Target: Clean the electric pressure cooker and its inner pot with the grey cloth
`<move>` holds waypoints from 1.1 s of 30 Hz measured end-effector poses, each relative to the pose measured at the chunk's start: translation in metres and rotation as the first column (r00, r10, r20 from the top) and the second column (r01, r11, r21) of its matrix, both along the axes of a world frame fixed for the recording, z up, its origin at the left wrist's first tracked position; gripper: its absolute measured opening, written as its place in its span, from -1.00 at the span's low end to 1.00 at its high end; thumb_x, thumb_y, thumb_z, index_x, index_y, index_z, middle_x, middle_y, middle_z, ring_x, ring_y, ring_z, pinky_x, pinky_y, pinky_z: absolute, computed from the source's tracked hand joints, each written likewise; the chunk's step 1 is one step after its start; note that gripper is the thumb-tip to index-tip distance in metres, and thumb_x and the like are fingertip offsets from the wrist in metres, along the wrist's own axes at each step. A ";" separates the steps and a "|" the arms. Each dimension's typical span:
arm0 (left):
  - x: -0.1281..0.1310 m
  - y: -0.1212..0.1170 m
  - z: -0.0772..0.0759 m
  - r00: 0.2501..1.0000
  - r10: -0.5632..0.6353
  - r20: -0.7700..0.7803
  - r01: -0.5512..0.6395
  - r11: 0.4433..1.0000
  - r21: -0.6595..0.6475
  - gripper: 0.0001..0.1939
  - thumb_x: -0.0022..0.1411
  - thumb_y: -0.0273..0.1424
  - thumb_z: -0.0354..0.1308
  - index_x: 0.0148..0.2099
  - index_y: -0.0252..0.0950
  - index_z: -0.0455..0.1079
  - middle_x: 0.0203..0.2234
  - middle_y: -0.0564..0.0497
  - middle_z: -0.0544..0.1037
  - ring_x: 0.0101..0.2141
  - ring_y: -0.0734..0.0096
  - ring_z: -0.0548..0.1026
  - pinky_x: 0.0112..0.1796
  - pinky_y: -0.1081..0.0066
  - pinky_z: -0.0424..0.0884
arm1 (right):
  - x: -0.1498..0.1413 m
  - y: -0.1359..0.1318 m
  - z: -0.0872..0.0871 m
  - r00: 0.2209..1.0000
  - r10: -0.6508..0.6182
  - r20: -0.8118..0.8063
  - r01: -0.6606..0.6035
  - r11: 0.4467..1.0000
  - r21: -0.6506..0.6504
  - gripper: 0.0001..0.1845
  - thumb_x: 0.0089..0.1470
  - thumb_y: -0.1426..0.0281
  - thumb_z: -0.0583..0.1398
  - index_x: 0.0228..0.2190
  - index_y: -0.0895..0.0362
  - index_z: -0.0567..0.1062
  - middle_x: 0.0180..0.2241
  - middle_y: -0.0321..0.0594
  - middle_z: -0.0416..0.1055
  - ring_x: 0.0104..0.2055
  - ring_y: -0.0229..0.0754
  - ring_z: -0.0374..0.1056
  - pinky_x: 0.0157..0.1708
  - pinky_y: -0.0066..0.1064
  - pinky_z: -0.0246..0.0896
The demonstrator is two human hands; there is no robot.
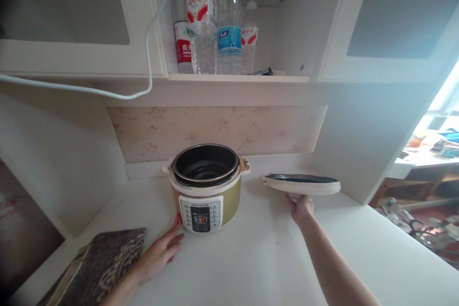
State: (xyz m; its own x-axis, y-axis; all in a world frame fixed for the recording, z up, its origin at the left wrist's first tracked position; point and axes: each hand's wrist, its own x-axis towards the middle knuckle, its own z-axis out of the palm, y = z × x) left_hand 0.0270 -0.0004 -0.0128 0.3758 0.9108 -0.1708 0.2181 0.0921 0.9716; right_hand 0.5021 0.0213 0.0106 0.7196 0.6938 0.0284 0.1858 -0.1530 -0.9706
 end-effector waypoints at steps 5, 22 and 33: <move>0.000 0.000 -0.004 1.000 -0.004 -0.021 0.005 0.999 0.050 -0.24 0.14 -0.24 0.12 0.35 0.00 -0.05 0.35 0.13 -0.36 0.12 0.03 0.33 -0.42 0.43 0.40 | 0.008 -0.003 -0.010 0.973 -0.123 -0.193 0.127 0.992 0.010 -0.75 0.08 0.36 0.02 -0.20 0.13 0.36 -0.10 0.02 0.41 -0.01 -0.04 0.41 -0.15 -0.48 0.42; 0.002 0.000 -0.007 0.988 0.021 -0.155 -0.006 0.995 0.095 -0.22 0.17 -0.32 0.06 0.37 0.04 -0.18 0.35 0.11 -0.33 0.11 0.18 0.35 -0.41 0.52 0.40 | -0.019 -0.034 -0.036 0.980 -0.081 -0.184 0.107 0.985 0.134 -0.70 -0.40 0.41 0.27 -0.47 0.28 0.49 -0.53 -0.14 0.47 -0.26 -0.07 0.40 -0.34 -0.45 0.35; 0.009 0.002 -0.016 0.972 0.060 -0.228 -0.011 0.977 0.212 -0.26 0.16 -0.38 0.04 0.36 -0.02 -0.08 0.36 0.10 -0.26 0.04 0.17 0.43 -0.60 0.57 0.36 | -0.058 -0.072 -0.060 1.000 0.000 0.021 0.000 1.000 -0.013 -0.39 -0.06 0.11 0.13 0.00 0.15 0.42 0.00 -0.04 0.43 0.05 0.01 0.33 -0.08 -0.32 0.24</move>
